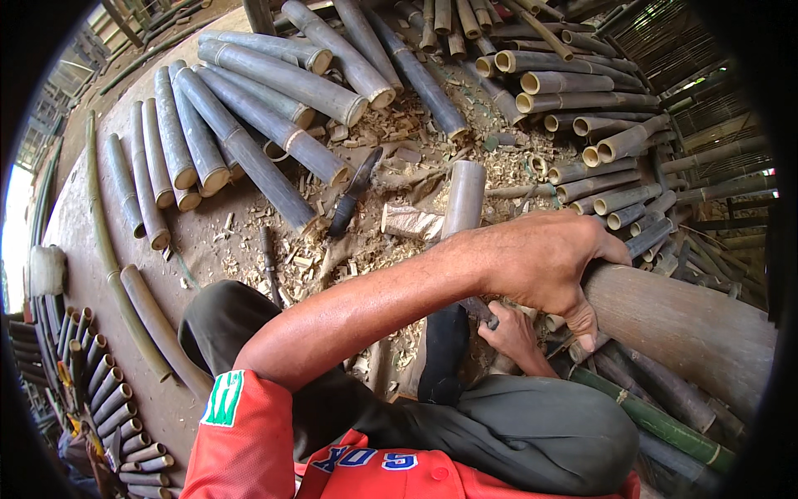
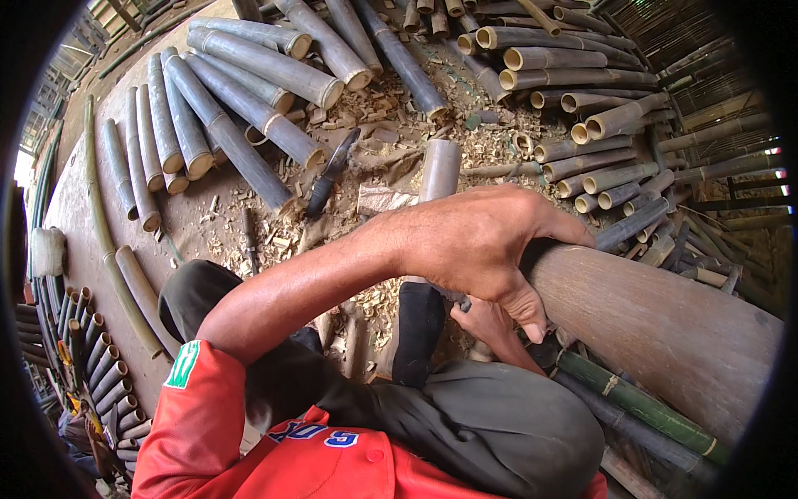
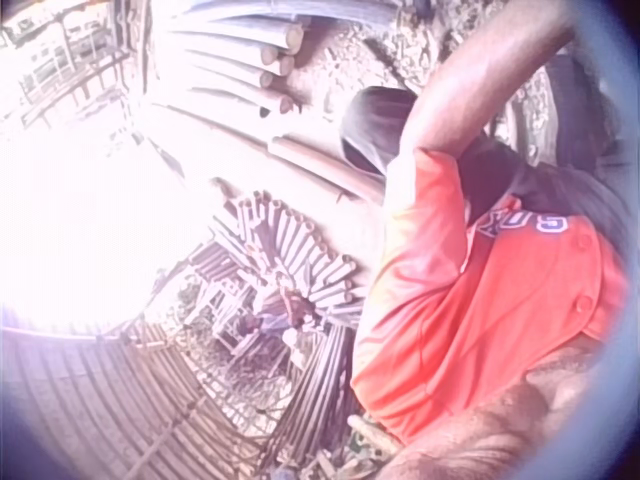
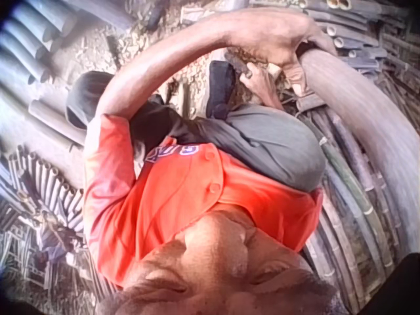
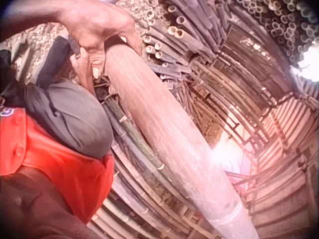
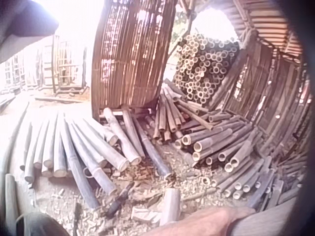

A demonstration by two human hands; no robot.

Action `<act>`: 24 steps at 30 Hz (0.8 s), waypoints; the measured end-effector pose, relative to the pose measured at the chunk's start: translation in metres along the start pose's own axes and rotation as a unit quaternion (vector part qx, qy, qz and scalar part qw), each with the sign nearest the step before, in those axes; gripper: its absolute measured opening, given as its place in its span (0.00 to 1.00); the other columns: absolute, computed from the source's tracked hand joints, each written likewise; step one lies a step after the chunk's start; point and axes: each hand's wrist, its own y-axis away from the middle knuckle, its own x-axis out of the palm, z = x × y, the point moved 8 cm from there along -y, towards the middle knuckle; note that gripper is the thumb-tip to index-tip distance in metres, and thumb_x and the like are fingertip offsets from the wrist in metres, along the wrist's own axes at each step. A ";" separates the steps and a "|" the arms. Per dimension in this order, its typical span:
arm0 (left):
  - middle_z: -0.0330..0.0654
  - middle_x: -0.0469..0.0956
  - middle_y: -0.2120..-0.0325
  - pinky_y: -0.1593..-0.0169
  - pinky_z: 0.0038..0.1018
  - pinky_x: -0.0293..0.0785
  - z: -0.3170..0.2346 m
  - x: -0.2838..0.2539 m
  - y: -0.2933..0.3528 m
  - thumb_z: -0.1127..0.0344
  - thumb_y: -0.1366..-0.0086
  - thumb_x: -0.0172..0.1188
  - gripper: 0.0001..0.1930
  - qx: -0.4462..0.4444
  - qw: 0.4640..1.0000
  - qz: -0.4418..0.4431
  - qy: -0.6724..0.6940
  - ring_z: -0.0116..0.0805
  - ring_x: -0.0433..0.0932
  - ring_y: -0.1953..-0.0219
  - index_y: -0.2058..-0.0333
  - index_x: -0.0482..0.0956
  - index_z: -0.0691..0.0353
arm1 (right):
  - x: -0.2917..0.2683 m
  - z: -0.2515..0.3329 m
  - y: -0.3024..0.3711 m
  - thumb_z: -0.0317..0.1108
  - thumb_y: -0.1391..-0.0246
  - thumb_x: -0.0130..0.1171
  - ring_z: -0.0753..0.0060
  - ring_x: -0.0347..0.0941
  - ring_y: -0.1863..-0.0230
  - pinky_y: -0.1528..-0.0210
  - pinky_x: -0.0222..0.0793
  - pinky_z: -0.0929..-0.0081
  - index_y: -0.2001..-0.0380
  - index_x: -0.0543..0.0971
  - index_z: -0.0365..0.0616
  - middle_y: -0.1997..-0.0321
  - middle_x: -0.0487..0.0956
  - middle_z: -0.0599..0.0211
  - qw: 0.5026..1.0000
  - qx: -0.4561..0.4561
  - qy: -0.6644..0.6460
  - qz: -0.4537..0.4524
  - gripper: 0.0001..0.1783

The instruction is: The person cuts a bamboo pole with a hand saw, uses a knife to carve a hole and smooth edges, and fits bamboo segments together by hand.

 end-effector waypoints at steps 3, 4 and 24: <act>0.51 0.88 0.60 0.51 0.40 0.81 0.000 -0.002 0.004 0.59 0.58 0.86 0.37 0.004 1.000 -0.014 -0.005 0.48 0.88 0.55 0.47 0.84 0.64 | 0.008 -0.012 0.002 0.39 0.49 0.68 0.35 0.80 0.63 0.60 0.74 0.45 0.66 0.78 0.38 0.70 0.81 0.42 0.999 0.024 -0.038 -0.022 0.16; 0.51 0.88 0.59 0.51 0.40 0.81 -0.001 -0.004 0.005 0.58 0.58 0.86 0.37 0.013 1.000 -0.023 -0.004 0.48 0.88 0.55 0.47 0.84 0.64 | 0.011 -0.022 0.005 0.39 0.49 0.68 0.38 0.81 0.64 0.60 0.74 0.47 0.66 0.79 0.37 0.70 0.81 0.42 0.997 0.050 -0.056 -0.030 0.16; 0.54 0.79 0.44 0.39 0.45 0.77 0.081 0.018 0.007 0.62 0.59 0.83 0.43 0.116 0.986 -0.088 -0.080 0.53 0.77 0.39 0.41 0.75 0.61 | -0.259 0.069 0.051 0.70 0.39 0.59 0.55 0.75 0.47 0.39 0.72 0.54 0.29 0.58 0.36 0.39 0.72 0.51 0.875 -0.151 -0.205 -0.413 0.54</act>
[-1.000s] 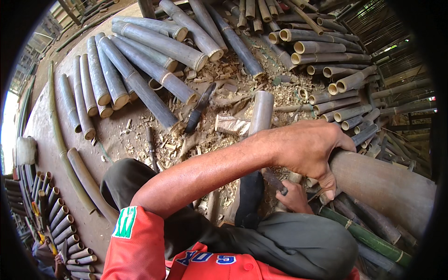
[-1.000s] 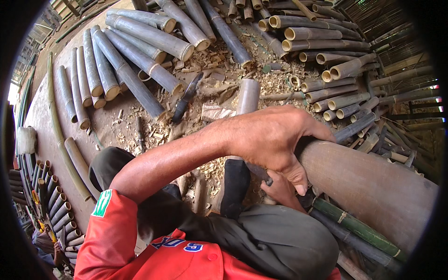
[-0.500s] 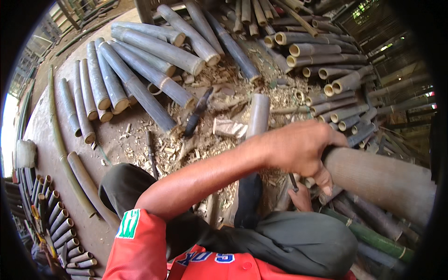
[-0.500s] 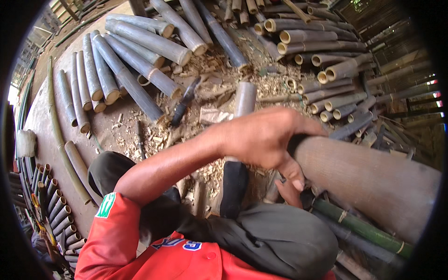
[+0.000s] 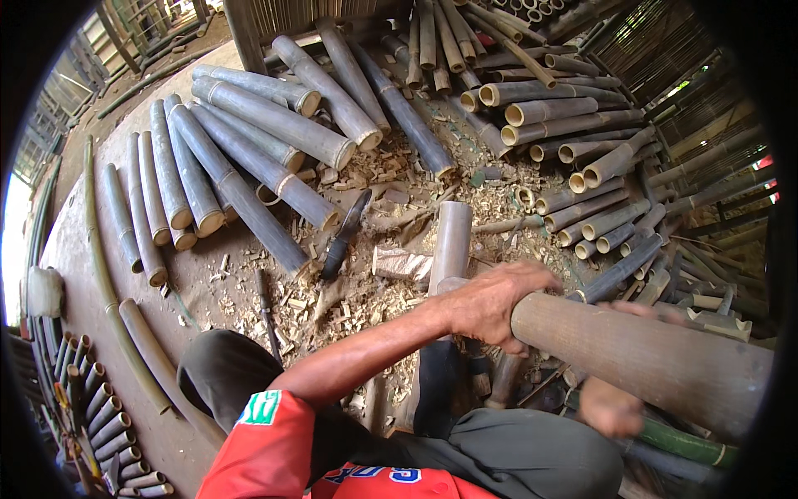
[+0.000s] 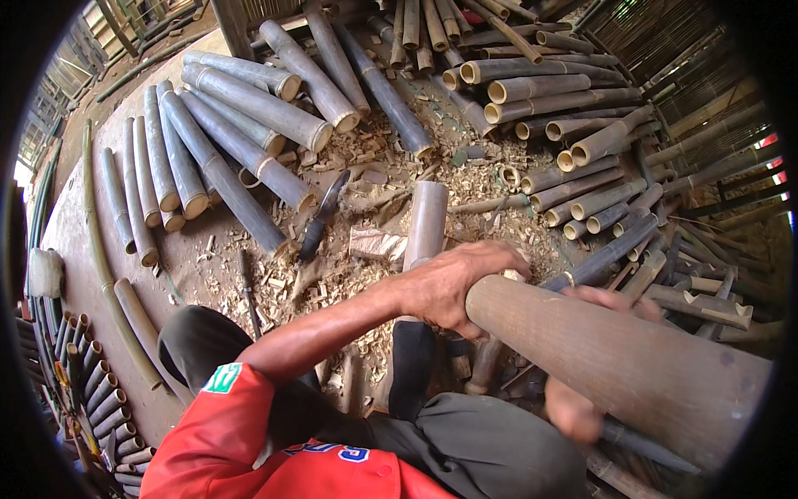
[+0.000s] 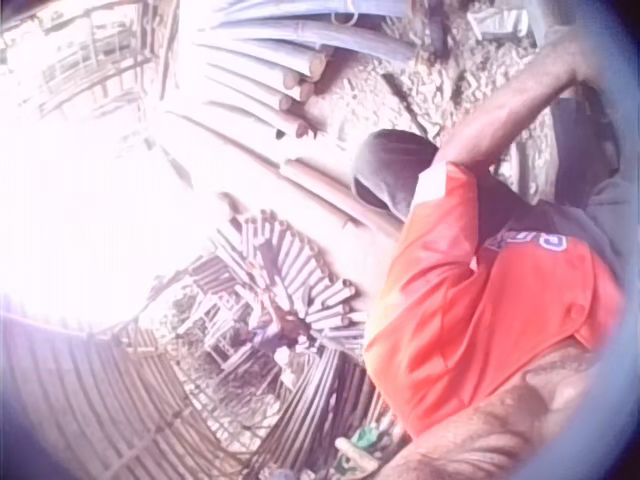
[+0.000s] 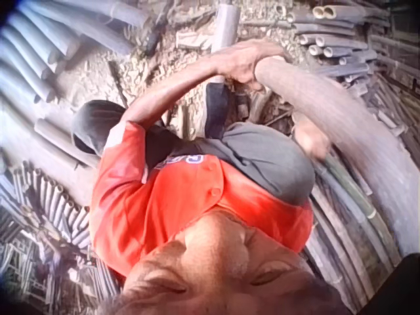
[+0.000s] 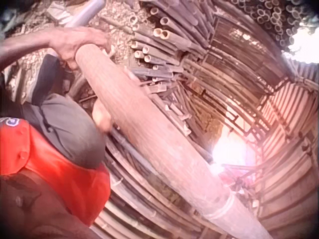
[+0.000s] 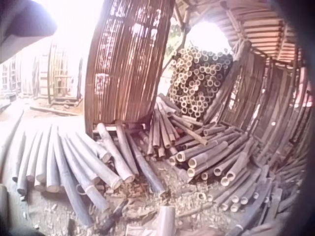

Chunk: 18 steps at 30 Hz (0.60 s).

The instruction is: The person cuts a bamboo pole with a hand saw, uses a knife to carve a hole and smooth edges, and fits bamboo segments together by hand.

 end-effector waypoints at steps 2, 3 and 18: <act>0.51 0.83 0.53 0.46 0.42 0.79 0.021 0.006 0.014 0.64 0.58 0.80 0.35 -0.124 0.990 0.036 0.048 0.51 0.83 0.47 0.48 0.79 0.60 | 0.029 0.067 -0.028 0.65 0.42 0.63 0.53 0.74 0.50 0.44 0.75 0.52 0.27 0.50 0.36 0.41 0.70 0.49 0.968 -0.124 -0.188 -0.112 0.57; 0.49 0.85 0.57 0.49 0.40 0.81 0.026 0.013 0.015 0.66 0.58 0.79 0.30 -0.170 0.981 0.050 0.085 0.50 0.85 0.51 0.52 0.81 0.60 | 0.028 0.071 -0.031 0.63 0.43 0.65 0.53 0.74 0.50 0.45 0.75 0.52 0.27 0.47 0.36 0.42 0.70 0.48 0.969 -0.095 -0.181 -0.139 0.59; 0.51 0.84 0.62 0.53 0.46 0.77 0.008 0.006 0.011 0.69 0.61 0.75 0.27 -0.126 0.987 -0.099 0.027 0.57 0.84 0.56 0.57 0.80 0.62 | -0.016 0.059 -0.044 0.54 0.57 0.74 0.59 0.65 0.52 0.44 0.66 0.53 0.36 0.56 0.40 0.53 0.63 0.60 0.980 -0.024 -0.197 -0.020 0.54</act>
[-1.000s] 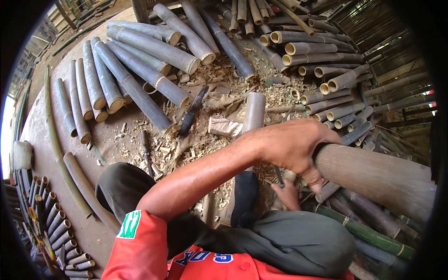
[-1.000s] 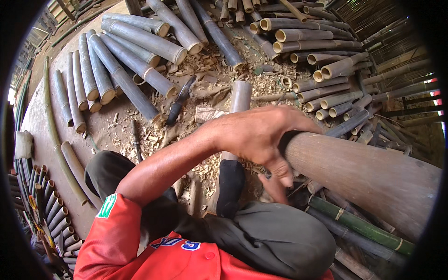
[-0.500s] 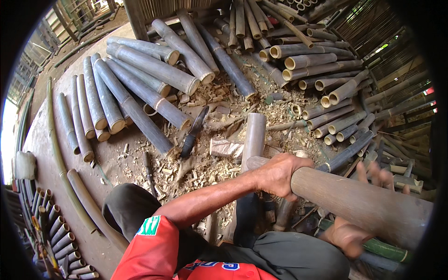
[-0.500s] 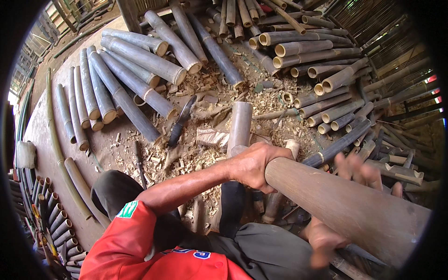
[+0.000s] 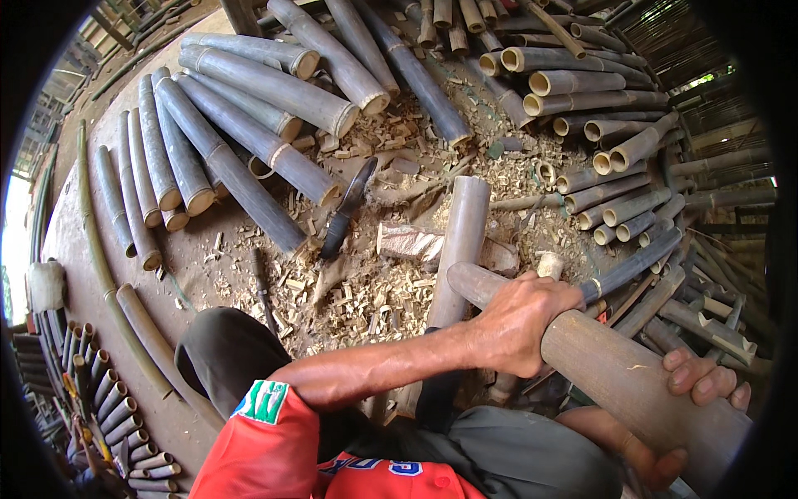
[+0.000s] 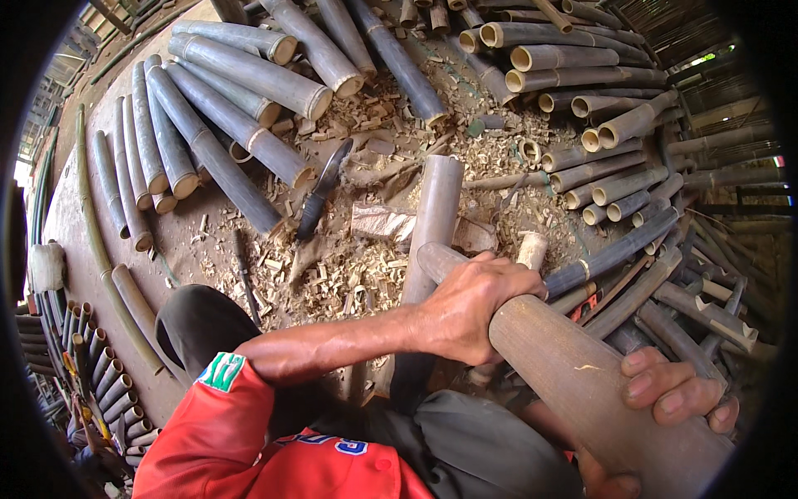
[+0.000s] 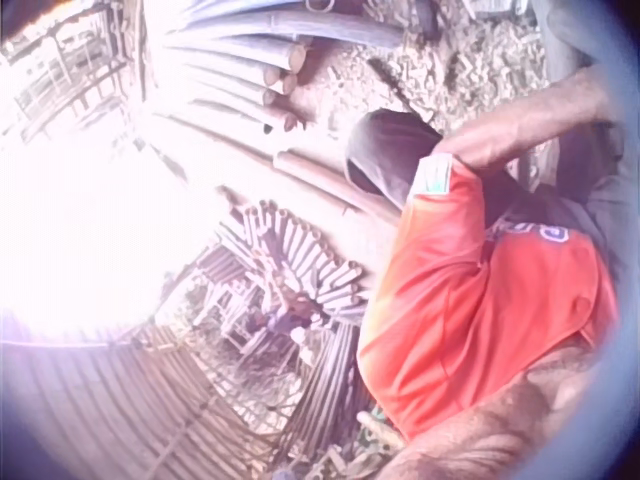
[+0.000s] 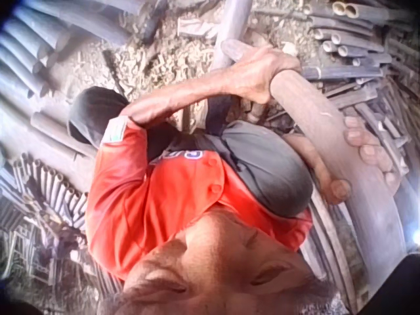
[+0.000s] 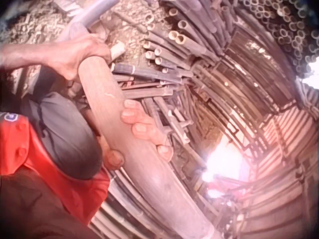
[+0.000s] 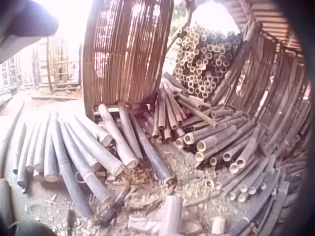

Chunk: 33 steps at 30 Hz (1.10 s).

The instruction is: The person cuts a bamboo pole with a hand saw, uses a knife to carve a hole and smooth edges, and fits bamboo segments together by hand.

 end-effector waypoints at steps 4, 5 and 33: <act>0.52 0.85 0.65 0.56 0.47 0.78 0.000 -0.005 -0.014 0.70 0.62 0.74 0.27 -0.013 0.990 0.132 0.051 0.60 0.84 0.58 0.58 0.80 0.64 | 0.021 0.004 -0.002 0.55 0.59 0.74 0.58 0.66 0.53 0.42 0.66 0.53 0.36 0.56 0.39 0.53 0.64 0.59 0.995 -0.058 0.086 -0.003 0.55; 0.52 0.85 0.65 0.56 0.47 0.79 -0.001 -0.005 -0.013 0.70 0.62 0.74 0.27 -0.018 0.985 0.160 0.058 0.60 0.85 0.59 0.57 0.80 0.64 | 0.028 0.003 -0.005 0.55 0.59 0.74 0.58 0.66 0.54 0.42 0.66 0.52 0.36 0.56 0.39 0.53 0.64 0.58 0.992 -0.063 0.095 -0.045 0.55; 0.61 0.69 0.38 0.35 0.51 0.70 -0.057 0.014 0.005 0.59 0.54 0.83 0.58 -0.095 0.965 0.218 -0.108 0.62 0.70 0.36 0.28 0.55 0.62 | -0.033 0.020 -0.035 0.55 0.47 0.65 0.62 0.76 0.63 0.57 0.77 0.67 0.32 0.63 0.38 0.55 0.74 0.54 0.944 -0.010 -0.102 -0.312 0.46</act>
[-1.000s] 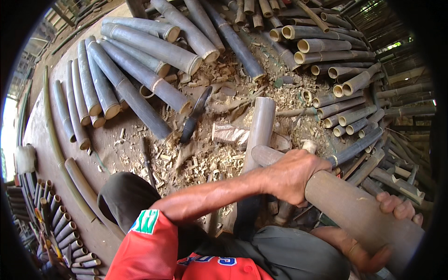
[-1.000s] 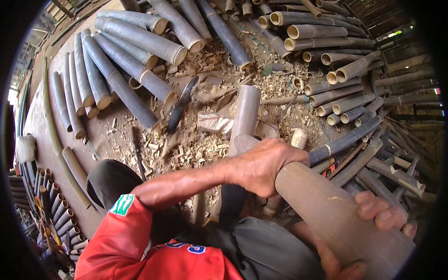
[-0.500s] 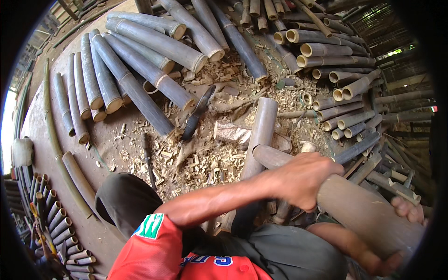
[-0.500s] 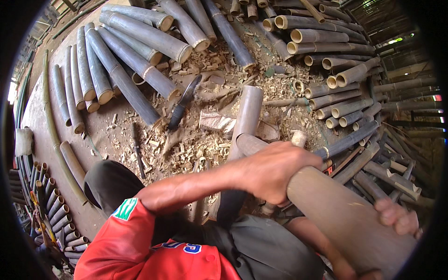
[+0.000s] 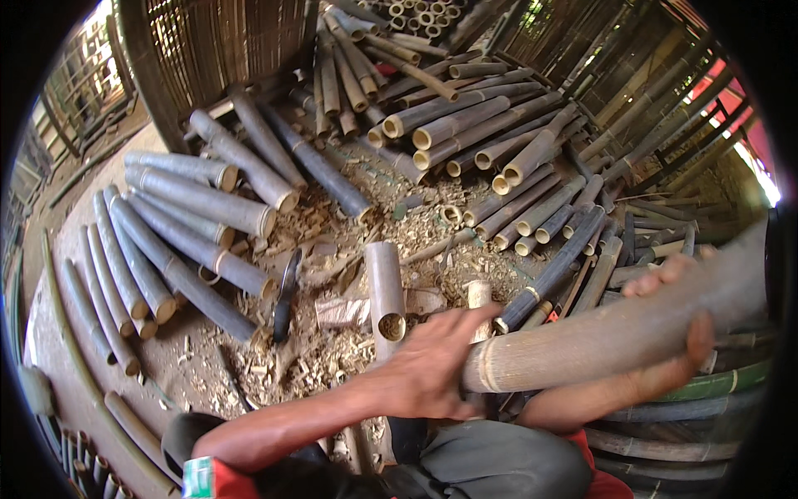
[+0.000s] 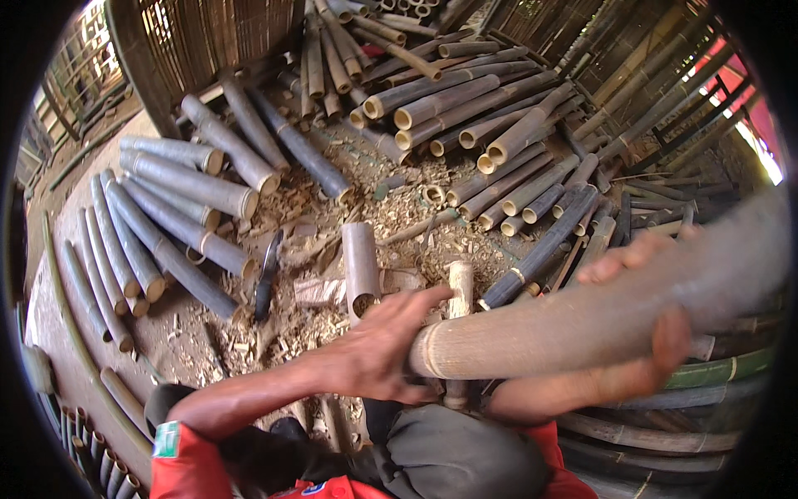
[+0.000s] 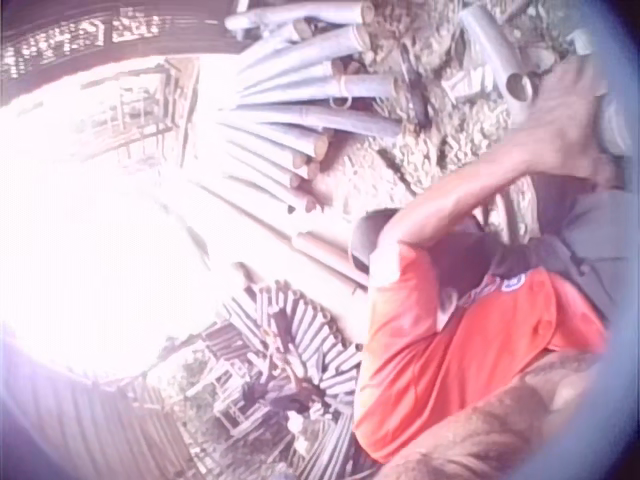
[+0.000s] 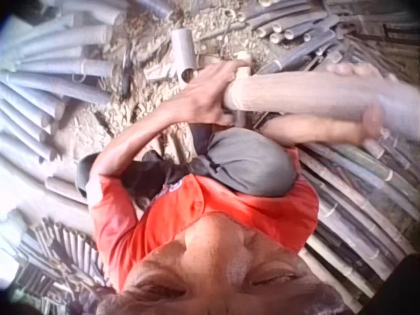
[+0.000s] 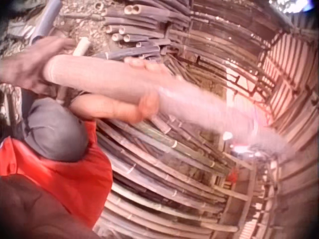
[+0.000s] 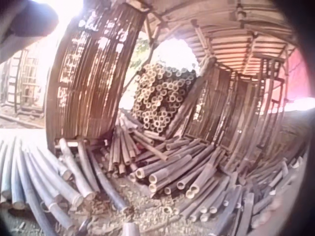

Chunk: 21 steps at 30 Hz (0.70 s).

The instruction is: The person cuts a bamboo pole with a hand saw, uses a knife to carve a hole and smooth edges, and fits bamboo segments together by hand.

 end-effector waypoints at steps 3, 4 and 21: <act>0.61 0.64 0.34 0.29 0.55 0.63 0.071 0.007 0.060 0.56 0.50 0.83 0.63 -0.093 0.988 0.090 -0.088 0.62 0.64 0.32 0.25 0.47 0.62 | -0.006 -0.023 -0.023 0.53 0.50 0.67 0.61 0.78 0.66 0.62 0.79 0.67 0.34 0.64 0.37 0.60 0.76 0.54 0.998 0.056 0.004 0.023 0.47; 0.61 0.62 0.34 0.28 0.55 0.61 0.092 0.013 0.092 0.54 0.51 0.83 0.65 -0.142 0.977 0.105 -0.115 0.63 0.62 0.30 0.24 0.44 0.61 | -0.011 -0.046 -0.027 0.53 0.52 0.68 0.60 0.78 0.66 0.63 0.80 0.66 0.34 0.64 0.36 0.60 0.76 0.54 0.995 0.090 -0.013 0.039 0.48; 0.59 0.85 0.62 0.56 0.43 0.82 0.073 0.045 0.222 0.62 0.51 0.76 0.35 -0.378 0.913 -0.149 0.026 0.52 0.86 0.61 0.44 0.78 0.68 | -0.121 -0.315 0.080 0.53 0.43 0.61 0.52 0.84 0.66 0.62 0.84 0.49 0.49 0.73 0.38 0.65 0.82 0.52 0.868 0.488 -0.012 -0.088 0.31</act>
